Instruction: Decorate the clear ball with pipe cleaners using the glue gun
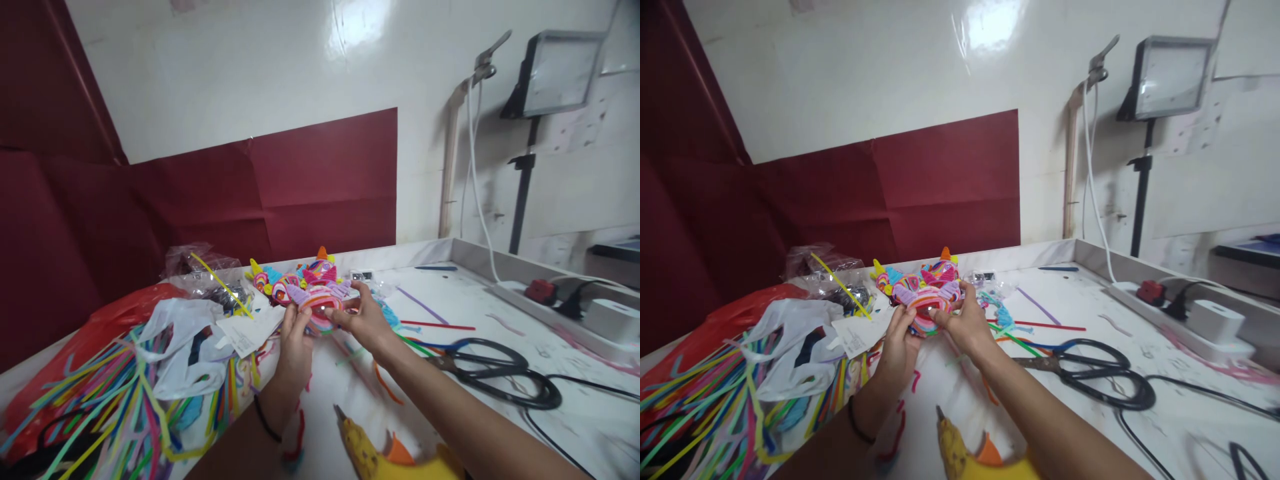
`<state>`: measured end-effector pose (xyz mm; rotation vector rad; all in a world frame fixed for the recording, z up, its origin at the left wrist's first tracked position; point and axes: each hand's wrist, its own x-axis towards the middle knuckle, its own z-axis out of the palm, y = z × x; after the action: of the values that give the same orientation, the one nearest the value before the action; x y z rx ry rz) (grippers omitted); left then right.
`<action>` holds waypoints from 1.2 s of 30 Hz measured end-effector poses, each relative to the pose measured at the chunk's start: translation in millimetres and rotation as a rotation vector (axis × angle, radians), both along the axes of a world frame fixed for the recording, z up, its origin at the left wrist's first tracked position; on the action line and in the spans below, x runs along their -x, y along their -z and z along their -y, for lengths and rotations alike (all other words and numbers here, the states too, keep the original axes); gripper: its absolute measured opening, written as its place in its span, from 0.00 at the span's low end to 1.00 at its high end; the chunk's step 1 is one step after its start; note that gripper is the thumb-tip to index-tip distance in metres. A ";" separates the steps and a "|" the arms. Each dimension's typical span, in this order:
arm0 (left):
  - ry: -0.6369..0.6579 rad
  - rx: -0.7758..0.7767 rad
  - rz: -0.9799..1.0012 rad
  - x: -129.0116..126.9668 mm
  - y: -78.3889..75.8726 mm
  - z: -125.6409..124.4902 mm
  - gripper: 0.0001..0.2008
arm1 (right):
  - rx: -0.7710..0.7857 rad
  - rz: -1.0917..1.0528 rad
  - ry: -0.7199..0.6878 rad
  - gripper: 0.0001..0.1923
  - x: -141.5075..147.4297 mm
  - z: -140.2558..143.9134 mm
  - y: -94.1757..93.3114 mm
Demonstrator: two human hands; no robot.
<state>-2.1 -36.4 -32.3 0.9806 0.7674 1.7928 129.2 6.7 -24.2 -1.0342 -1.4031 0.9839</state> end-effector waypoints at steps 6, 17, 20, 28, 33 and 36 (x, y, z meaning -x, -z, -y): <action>0.001 0.033 0.126 -1.5 -3.7 -0.9 0.10 | -0.004 0.032 0.000 0.41 -0.4 0.9 -0.8; 0.008 0.020 0.033 -2.6 -2.8 1.1 0.14 | 0.006 0.033 -0.004 0.38 -1.2 1.5 1.6; 0.024 0.038 0.017 -3.2 -1.4 3.0 0.17 | 0.034 0.009 -0.025 0.38 -0.6 1.2 0.9; -0.078 0.149 -0.026 -2.0 4.6 2.1 0.36 | 0.064 -0.034 -0.037 0.41 0.4 5.3 -2.7; -0.045 0.139 0.027 -1.4 -0.4 2.6 0.36 | 0.127 -0.075 -0.089 0.46 -4.2 10.6 -19.1; -0.005 0.097 0.024 -0.1 -3.5 2.3 0.31 | 0.138 0.012 -0.058 0.38 -16.3 13.1 -35.0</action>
<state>-2.0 -38.6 -28.8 0.8924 0.8345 1.7518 145.5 -6.4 10.8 -1.1075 -1.3968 1.1317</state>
